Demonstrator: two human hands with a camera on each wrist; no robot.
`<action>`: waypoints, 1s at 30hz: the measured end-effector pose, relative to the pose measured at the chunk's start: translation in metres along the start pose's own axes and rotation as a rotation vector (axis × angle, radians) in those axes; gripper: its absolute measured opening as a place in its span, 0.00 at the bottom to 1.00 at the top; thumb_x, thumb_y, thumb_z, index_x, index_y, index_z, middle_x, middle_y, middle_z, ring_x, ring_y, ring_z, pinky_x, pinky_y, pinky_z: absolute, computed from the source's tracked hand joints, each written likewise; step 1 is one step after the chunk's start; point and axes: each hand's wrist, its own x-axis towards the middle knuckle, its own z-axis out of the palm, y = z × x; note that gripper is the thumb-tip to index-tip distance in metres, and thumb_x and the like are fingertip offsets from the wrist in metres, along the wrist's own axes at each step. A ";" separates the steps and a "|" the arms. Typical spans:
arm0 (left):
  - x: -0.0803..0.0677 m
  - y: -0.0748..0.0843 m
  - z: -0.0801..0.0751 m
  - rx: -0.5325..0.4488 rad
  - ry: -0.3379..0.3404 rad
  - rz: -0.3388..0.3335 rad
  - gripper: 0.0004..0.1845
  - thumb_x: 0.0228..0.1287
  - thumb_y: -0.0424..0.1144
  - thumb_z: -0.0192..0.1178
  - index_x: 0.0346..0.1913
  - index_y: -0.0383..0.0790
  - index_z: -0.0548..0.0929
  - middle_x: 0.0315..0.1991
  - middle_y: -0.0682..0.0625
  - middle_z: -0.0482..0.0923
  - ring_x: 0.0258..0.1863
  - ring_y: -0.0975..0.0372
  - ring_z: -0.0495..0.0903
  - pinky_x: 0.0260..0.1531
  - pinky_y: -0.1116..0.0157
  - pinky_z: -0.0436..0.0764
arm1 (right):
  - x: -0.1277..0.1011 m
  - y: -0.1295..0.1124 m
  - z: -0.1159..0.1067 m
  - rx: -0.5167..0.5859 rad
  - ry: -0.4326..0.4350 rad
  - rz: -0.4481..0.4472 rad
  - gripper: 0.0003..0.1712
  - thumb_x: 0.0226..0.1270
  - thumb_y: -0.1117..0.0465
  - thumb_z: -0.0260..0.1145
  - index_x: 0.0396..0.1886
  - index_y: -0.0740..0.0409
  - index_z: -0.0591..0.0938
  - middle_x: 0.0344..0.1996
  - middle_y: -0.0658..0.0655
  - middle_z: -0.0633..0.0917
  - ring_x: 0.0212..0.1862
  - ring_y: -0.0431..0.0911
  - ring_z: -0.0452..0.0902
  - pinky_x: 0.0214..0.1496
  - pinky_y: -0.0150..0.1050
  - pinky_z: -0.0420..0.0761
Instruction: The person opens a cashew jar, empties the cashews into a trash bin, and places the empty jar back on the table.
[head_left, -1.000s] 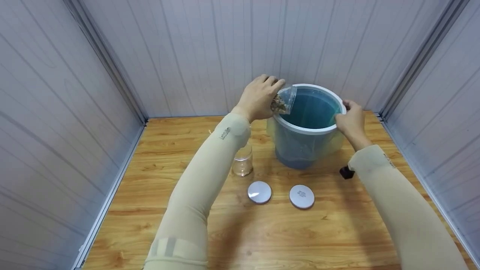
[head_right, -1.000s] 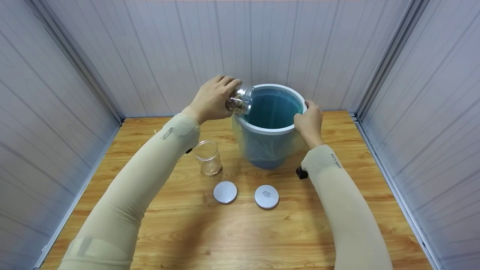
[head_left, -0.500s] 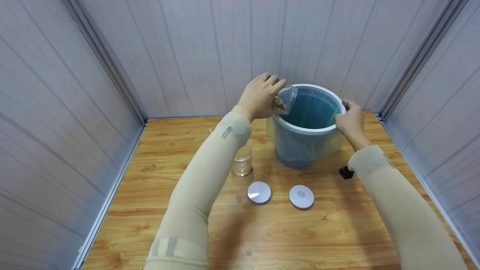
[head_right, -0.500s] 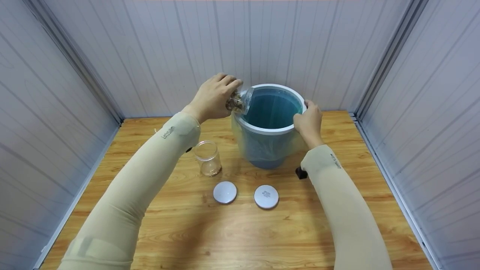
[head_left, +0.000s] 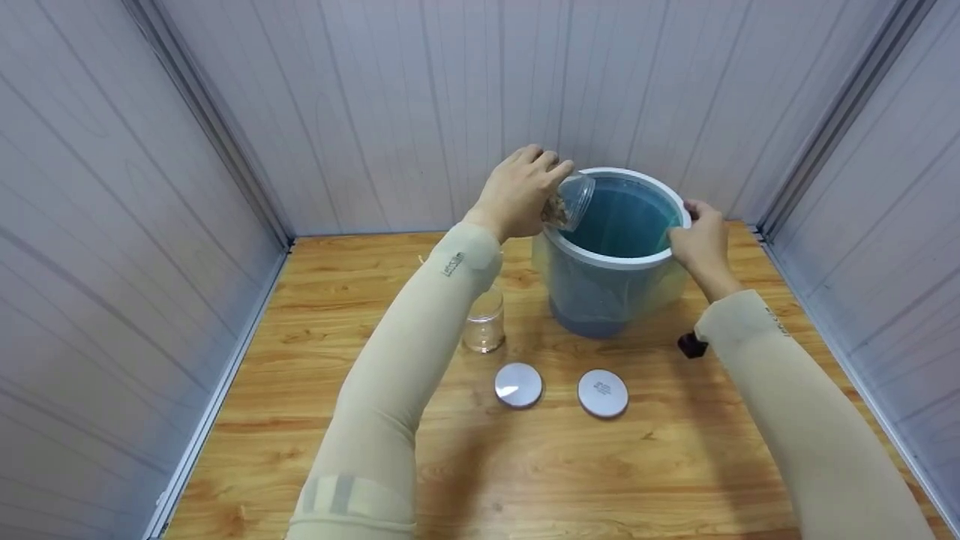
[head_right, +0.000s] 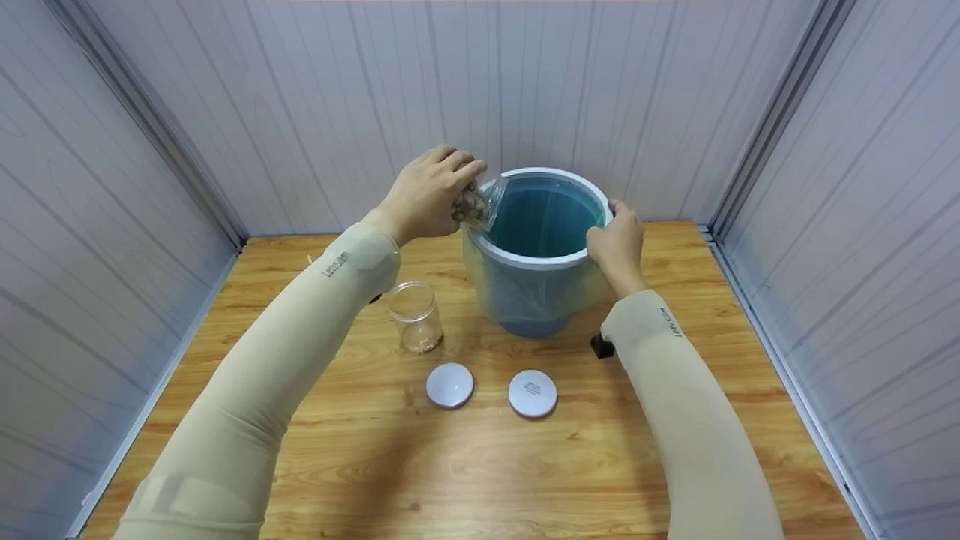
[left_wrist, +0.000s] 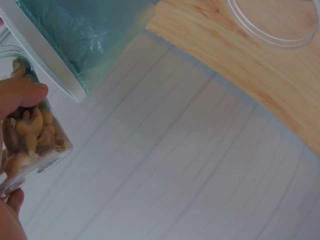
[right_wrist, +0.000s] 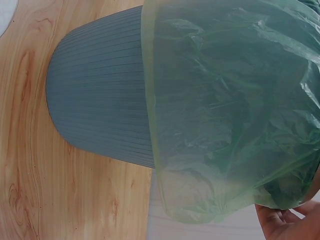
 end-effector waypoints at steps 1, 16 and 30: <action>0.000 0.000 0.000 0.001 0.000 0.003 0.41 0.64 0.44 0.78 0.77 0.47 0.70 0.73 0.45 0.77 0.74 0.50 0.73 0.84 0.54 0.66 | 0.000 0.000 0.000 -0.007 0.006 -0.006 0.39 0.75 0.73 0.53 0.85 0.69 0.62 0.80 0.73 0.69 0.80 0.64 0.68 0.81 0.58 0.71; 0.001 -0.004 -0.002 0.031 -0.014 0.015 0.41 0.63 0.43 0.77 0.77 0.47 0.70 0.72 0.45 0.77 0.74 0.50 0.73 0.84 0.54 0.66 | 0.001 -0.001 0.001 -0.004 0.003 0.003 0.39 0.74 0.73 0.53 0.85 0.70 0.61 0.80 0.74 0.68 0.80 0.65 0.67 0.81 0.59 0.69; 0.001 -0.006 -0.006 0.056 -0.005 0.031 0.39 0.65 0.40 0.75 0.77 0.46 0.70 0.73 0.45 0.77 0.74 0.50 0.73 0.83 0.55 0.67 | 0.001 -0.003 0.005 -0.006 0.012 -0.009 0.40 0.72 0.73 0.53 0.84 0.71 0.62 0.79 0.74 0.70 0.80 0.64 0.68 0.82 0.58 0.70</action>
